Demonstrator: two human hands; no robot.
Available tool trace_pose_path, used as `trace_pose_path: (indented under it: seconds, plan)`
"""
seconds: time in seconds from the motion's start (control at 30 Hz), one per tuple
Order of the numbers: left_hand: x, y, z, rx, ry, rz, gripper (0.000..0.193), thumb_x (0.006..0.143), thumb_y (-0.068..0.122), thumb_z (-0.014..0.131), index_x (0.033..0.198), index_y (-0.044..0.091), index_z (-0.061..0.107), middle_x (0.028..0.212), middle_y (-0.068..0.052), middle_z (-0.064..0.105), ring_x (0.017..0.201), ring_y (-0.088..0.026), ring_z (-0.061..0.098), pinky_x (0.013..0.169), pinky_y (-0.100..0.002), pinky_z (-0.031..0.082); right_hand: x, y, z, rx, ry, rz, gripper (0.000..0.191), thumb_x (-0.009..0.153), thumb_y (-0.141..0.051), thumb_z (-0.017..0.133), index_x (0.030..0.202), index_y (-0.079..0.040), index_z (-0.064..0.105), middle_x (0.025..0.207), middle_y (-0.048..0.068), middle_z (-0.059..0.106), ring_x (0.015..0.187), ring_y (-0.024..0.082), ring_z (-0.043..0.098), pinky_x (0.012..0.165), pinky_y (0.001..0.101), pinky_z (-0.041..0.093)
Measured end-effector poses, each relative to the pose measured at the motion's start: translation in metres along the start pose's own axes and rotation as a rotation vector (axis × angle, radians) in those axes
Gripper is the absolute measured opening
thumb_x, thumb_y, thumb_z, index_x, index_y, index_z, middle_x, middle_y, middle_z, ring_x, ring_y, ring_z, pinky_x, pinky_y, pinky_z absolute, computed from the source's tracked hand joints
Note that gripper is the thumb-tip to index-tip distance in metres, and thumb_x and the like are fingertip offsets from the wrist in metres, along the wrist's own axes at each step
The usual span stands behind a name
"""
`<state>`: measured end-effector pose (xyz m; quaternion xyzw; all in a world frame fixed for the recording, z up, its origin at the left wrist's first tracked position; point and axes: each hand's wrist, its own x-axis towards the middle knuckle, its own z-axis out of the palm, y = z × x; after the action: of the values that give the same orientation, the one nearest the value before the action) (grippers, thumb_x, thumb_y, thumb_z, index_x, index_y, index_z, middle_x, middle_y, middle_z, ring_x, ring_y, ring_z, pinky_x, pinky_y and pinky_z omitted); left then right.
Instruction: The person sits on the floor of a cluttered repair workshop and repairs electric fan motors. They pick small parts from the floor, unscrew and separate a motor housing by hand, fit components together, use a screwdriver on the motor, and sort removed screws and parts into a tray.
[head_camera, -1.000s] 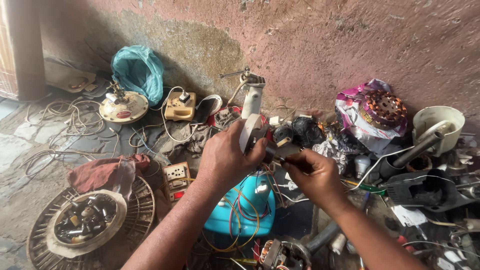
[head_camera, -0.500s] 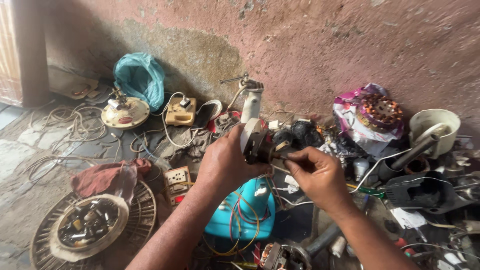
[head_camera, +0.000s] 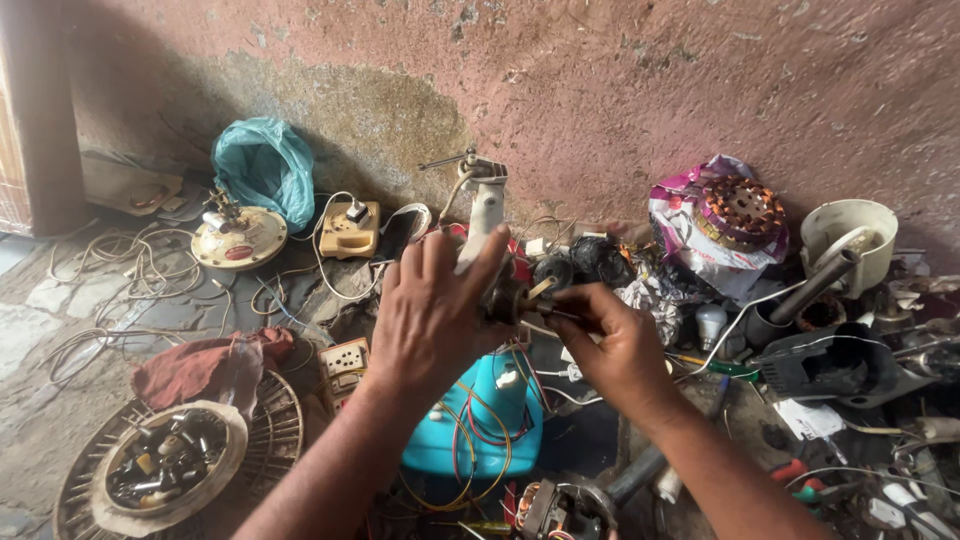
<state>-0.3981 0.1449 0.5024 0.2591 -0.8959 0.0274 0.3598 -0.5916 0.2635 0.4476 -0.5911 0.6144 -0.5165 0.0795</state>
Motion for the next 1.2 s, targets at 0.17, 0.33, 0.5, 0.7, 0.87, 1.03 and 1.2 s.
trace_pose_path:
  seconds: [0.17, 0.33, 0.5, 0.7, 0.87, 1.03, 1.2]
  plan:
    - [0.017, -0.024, 0.008, 0.110, -0.075, 0.274, 0.047, 0.070, 0.044, 0.079, 0.109, 0.022, 0.065, 0.116, -0.009, 0.052, 0.107, -0.030, 0.051, 0.085, -0.044, 0.042, 0.020, -0.020, 0.002, -0.396, -0.033, -0.350, 0.020, 0.085, -0.004, 0.076, 0.104, -0.006, 0.070, 0.096, 0.010, 0.076, 0.087, 0.021, 0.075, 0.074, 0.0320, 0.060]
    - [0.022, -0.051, 0.019, 0.098, -0.034, 0.431, 0.035, 0.080, 0.040, 0.077, 0.106, 0.018, 0.066, 0.113, -0.006, 0.054, 0.109, -0.028, 0.049, 0.091, -0.044, 0.040, 0.034, -0.015, 0.028, -0.240, -0.024, -0.184, 0.019, 0.085, 0.000, 0.076, 0.103, -0.006, 0.075, 0.091, 0.009, 0.077, 0.082, 0.017, 0.078, 0.069, 0.0292, 0.062]
    - [0.024, -0.067, 0.030, 0.107, -0.188, 0.407, 0.037, 0.072, 0.035, 0.079, 0.102, 0.015, 0.070, 0.113, -0.006, 0.056, 0.109, -0.027, 0.050, 0.090, -0.045, 0.040, 0.035, 0.012, 0.049, 0.025, -0.034, -0.059, 0.020, 0.087, 0.002, 0.074, 0.106, -0.002, 0.074, 0.098, 0.006, 0.080, 0.090, 0.011, 0.077, 0.080, 0.0277, 0.063]
    - [0.019, -0.069, 0.031, 0.024, -0.201, 0.378, 0.042, 0.068, 0.034, 0.080, 0.103, 0.014, 0.073, 0.124, -0.011, 0.056, 0.112, -0.029, 0.050, 0.093, -0.047, 0.040, 0.024, 0.033, 0.071, 0.338, -0.004, 0.044, 0.017, 0.092, 0.003, 0.072, 0.109, 0.001, 0.068, 0.107, 0.011, 0.077, 0.099, 0.013, 0.074, 0.089, 0.0296, 0.063]
    - [0.019, -0.061, 0.029, 0.084, -0.228, 0.360, 0.043, 0.072, 0.035, 0.079, 0.107, 0.010, 0.071, 0.123, -0.011, 0.056, 0.113, -0.028, 0.050, 0.093, -0.045, 0.041, 0.025, 0.008, 0.052, 0.019, -0.014, -0.041, 0.033, 0.084, -0.003, 0.078, 0.114, 0.000, 0.064, 0.106, 0.011, 0.078, 0.100, 0.017, 0.076, 0.089, 0.0303, 0.061]
    - [0.025, -0.061, 0.028, 0.111, -0.181, 0.358, 0.036, 0.076, 0.032, 0.076, 0.105, 0.010, 0.069, 0.116, -0.008, 0.056, 0.110, -0.026, 0.050, 0.090, -0.044, 0.042, 0.046, -0.031, 0.028, -0.260, -0.085, -0.137, 0.037, 0.078, -0.005, 0.081, 0.112, 0.000, 0.067, 0.101, 0.010, 0.077, 0.090, 0.017, 0.078, 0.078, 0.0284, 0.062]
    - [0.031, -0.060, 0.026, 0.123, -0.092, 0.403, 0.032, 0.077, 0.029, 0.073, 0.103, 0.010, 0.069, 0.114, -0.008, 0.056, 0.108, -0.025, 0.050, 0.088, -0.042, 0.042, 0.064, -0.048, 0.018, -0.339, -0.180, 0.015, 0.017, 0.077, -0.005, 0.082, 0.090, 0.000, 0.072, 0.083, 0.011, 0.077, 0.072, 0.015, 0.079, 0.062, 0.0313, 0.058]
